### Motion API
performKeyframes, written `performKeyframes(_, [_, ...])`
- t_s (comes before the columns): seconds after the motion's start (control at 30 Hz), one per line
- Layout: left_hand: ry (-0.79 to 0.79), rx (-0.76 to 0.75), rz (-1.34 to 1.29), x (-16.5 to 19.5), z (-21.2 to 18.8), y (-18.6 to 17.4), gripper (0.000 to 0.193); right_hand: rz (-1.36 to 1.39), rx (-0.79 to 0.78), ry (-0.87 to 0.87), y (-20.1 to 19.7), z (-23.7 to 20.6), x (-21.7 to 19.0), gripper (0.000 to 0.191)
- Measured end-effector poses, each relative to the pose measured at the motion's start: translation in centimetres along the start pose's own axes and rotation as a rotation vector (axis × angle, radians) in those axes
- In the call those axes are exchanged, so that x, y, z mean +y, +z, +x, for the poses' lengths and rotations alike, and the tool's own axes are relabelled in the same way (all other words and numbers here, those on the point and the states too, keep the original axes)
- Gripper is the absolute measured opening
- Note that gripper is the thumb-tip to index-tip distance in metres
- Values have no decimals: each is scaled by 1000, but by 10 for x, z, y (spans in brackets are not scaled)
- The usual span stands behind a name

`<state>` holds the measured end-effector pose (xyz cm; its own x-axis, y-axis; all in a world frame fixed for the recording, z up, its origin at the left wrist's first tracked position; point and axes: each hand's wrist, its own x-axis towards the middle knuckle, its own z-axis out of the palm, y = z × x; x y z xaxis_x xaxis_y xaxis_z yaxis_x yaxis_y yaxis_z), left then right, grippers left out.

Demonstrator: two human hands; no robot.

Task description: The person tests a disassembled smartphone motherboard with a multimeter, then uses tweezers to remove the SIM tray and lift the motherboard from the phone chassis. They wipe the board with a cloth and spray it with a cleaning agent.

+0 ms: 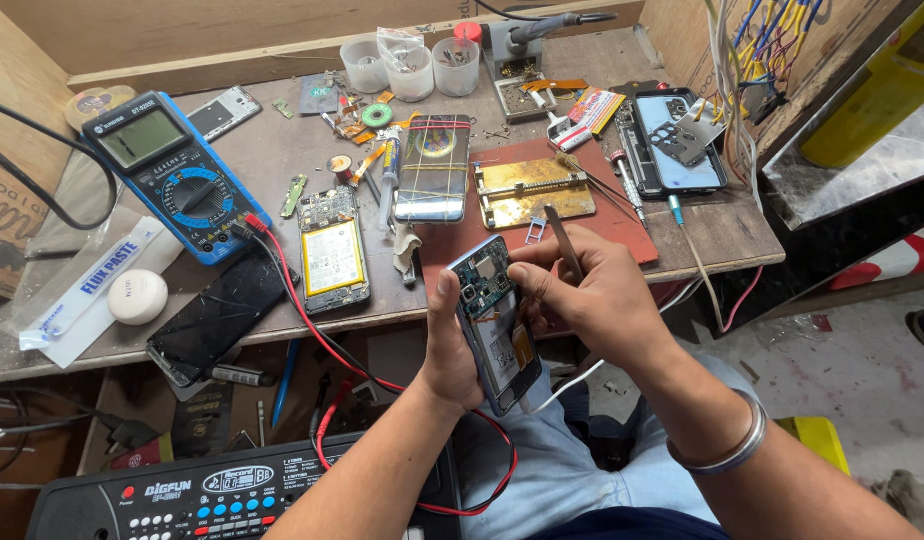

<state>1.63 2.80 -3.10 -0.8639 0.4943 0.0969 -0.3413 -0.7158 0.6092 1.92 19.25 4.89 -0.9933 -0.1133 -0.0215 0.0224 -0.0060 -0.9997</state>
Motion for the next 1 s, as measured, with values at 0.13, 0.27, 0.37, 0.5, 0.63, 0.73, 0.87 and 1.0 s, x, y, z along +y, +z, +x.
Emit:
performKeyframes(0.13, [-22, -12, -26, 0, -2, 0, 88, 51, -24, 100, -7, 8, 0, 22])
performKeyframes(0.27, [-36, -17, -14, 0, 1, 2, 89, 171, -81, 166, -12, 12, 2, 21])
performKeyframes(0.37, [-65, -72, -61, 1, -2, 4, 91, 186, -76, 123, -15, 9, 5, 19])
performKeyframes(0.5, [-88, -91, -128, 7, -2, 7, 95, 165, -70, 25, -17, 7, 11, 17])
performKeyframes(0.63, [-29, -97, -129, 9, 0, 11, 95, 355, -68, -55, -23, 9, 19, 14])
performKeyframes(0.73, [31, -52, -134, 8, 1, 12, 92, 409, 18, -315, -36, 23, 22, 11])
performKeyframes(0.87, [62, -104, -196, 10, 2, 13, 92, 452, 175, -304, -63, 39, 23, 9])
performKeyframes(1.0, [67, -95, -134, 12, 1, 17, 100, 463, 239, -311, -79, 57, 29, 9])
